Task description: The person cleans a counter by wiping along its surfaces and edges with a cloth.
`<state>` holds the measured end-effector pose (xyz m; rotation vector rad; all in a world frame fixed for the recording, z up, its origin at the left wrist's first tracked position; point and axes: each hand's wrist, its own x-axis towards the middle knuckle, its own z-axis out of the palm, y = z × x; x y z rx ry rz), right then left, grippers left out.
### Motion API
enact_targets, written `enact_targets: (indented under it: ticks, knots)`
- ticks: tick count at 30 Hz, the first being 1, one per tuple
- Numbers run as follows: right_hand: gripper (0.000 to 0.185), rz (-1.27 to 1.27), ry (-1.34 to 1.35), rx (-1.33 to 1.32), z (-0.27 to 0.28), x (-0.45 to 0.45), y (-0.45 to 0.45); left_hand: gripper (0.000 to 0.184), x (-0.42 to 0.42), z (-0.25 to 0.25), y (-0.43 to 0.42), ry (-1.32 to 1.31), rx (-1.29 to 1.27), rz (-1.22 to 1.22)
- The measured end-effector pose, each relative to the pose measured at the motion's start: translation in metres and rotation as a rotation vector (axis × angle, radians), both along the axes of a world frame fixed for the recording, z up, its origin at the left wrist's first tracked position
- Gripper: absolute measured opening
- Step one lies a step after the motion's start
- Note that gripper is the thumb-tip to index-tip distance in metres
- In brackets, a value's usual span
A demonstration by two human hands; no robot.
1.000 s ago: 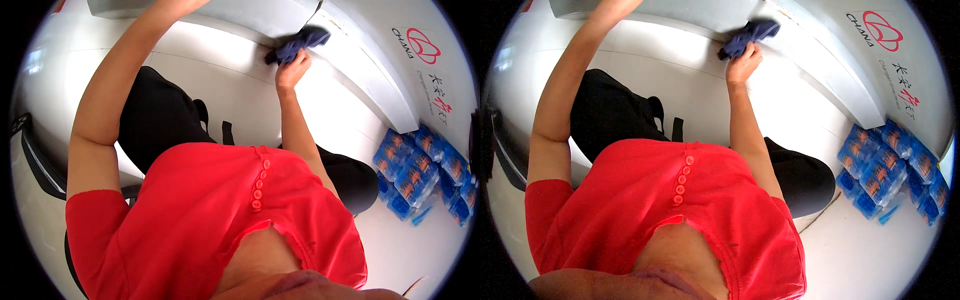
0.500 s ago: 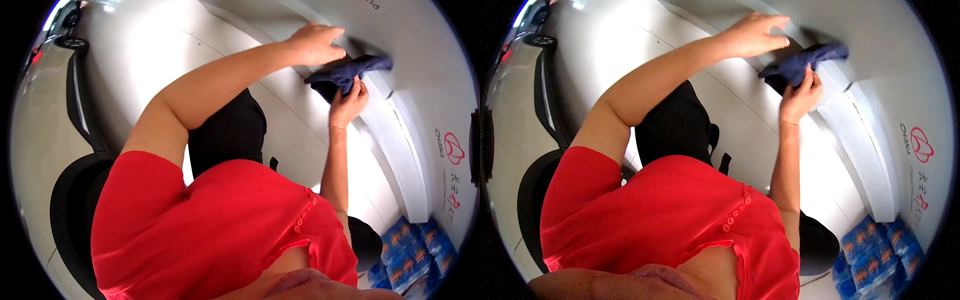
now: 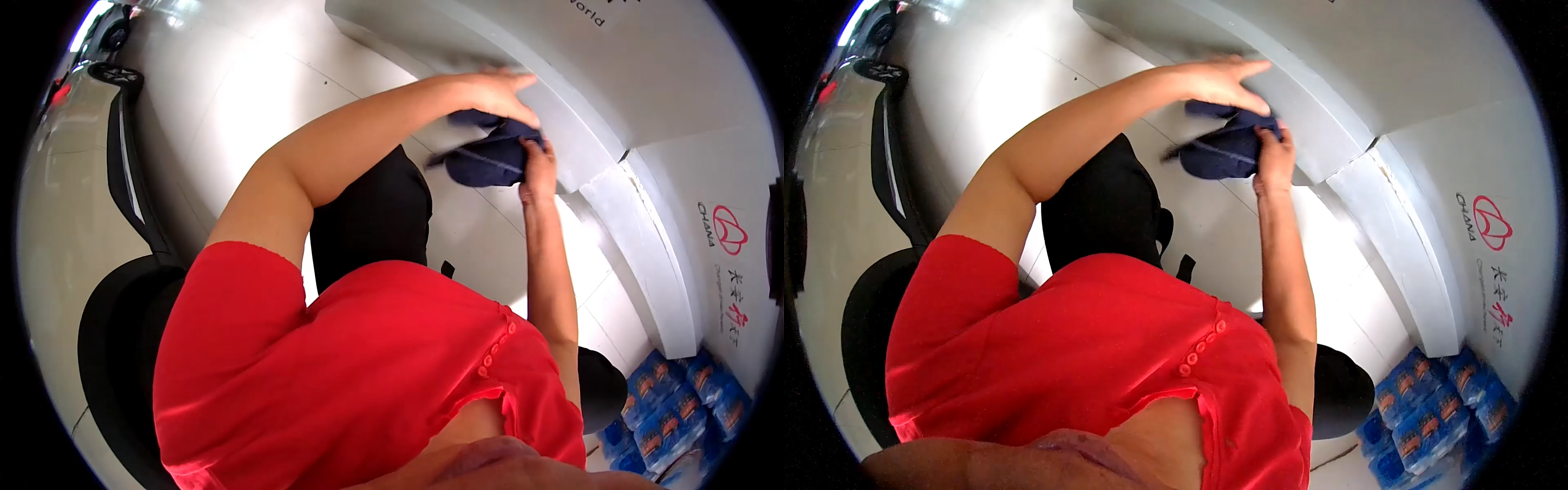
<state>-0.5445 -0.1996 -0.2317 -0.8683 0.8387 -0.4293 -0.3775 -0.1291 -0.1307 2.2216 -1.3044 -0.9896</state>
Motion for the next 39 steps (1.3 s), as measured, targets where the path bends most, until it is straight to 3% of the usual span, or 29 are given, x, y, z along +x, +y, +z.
enact_targets:
  ticks: [2,4,5,6,9,12,14,16,18,20,21,23,24,26,28,30,32,39]
  knots:
    - [0.037,0.052,-0.18,0.134,0.001,0.005,-0.023,0.12,-0.002,-0.001,0.003,0.17,-0.04,-0.152]
    - [0.044,0.06,-0.277,0.247,0.071,0.009,-0.008,0.126,-0.011,0.021,0.006,0.244,0.013,-0.051]
    - [0.047,0.102,-0.251,0.218,0.092,0.009,-0.005,0.127,-0.007,0.024,0.006,0.362,-0.085,-0.013]
    - [0.051,0.181,-0.199,0.14,0.114,0.005,0.0,0.107,-0.003,0.024,0.007,0.556,-0.249,0.037]
    - [0.066,0.406,-0.076,-0.089,0.138,-0.001,-0.002,0.052,0.015,0.021,0.008,0.785,-0.264,0.29]
    - [0.08,0.524,0.162,-0.65,0.141,-0.013,-0.022,0.047,0.028,0.014,-0.004,0.625,-0.284,0.537]
    - [0.079,0.494,0.196,-0.774,0.15,-0.032,-0.038,0.051,0.042,0.029,0.003,0.607,-0.49,0.8]
    - [0.064,0.553,0.251,-0.837,0.17,-0.063,-0.059,0.063,0.123,-0.031,-0.002,0.741,-0.668,0.881]
    - [0.051,0.588,0.326,-0.853,0.188,-0.101,-0.068,0.054,0.136,-0.014,0.01,0.409,-0.794,1.027]
    - [0.037,0.615,0.38,-0.857,0.196,-0.14,-0.07,0.056,0.191,-0.047,0.022,0.176,-0.665,1.081]
    - [0.037,0.606,0.39,-0.85,0.201,-0.157,-0.065,0.056,0.197,-0.056,0.025,0.184,-0.657,1.07]
    - [0.029,0.513,0.321,-0.747,0.208,-0.184,-0.056,0.064,0.198,-0.069,0.027,-0.229,-0.675,0.917]
    - [0.029,0.509,0.325,-0.742,0.208,-0.194,-0.054,0.064,0.185,-0.065,0.021,-0.226,-0.672,0.912]
    - [0.026,0.41,0.348,-0.736,0.205,-0.204,-0.054,0.075,0.145,-0.054,0.009,-0.535,-0.411,0.653]
    - [0.025,0.392,0.347,-0.801,0.201,-0.205,-0.06,0.085,0.072,-0.007,-0.001,-0.579,-0.227,0.537]
    - [0.023,0.355,0.345,-0.942,0.2,-0.204,-0.066,0.078,0.042,-0.024,-0.01,-0.763,-0.348,0.34]
    - [0.023,0.354,0.357,-0.974,0.2,-0.201,-0.068,0.082,0.012,-0.029,-0.022,-0.665,-0.383,0.054]
    - [0.024,0.488,0.399,-1.009,0.19,-0.198,-0.071,0.069,-0.024,-0.033,-0.044,-0.56,-0.589,-0.509]
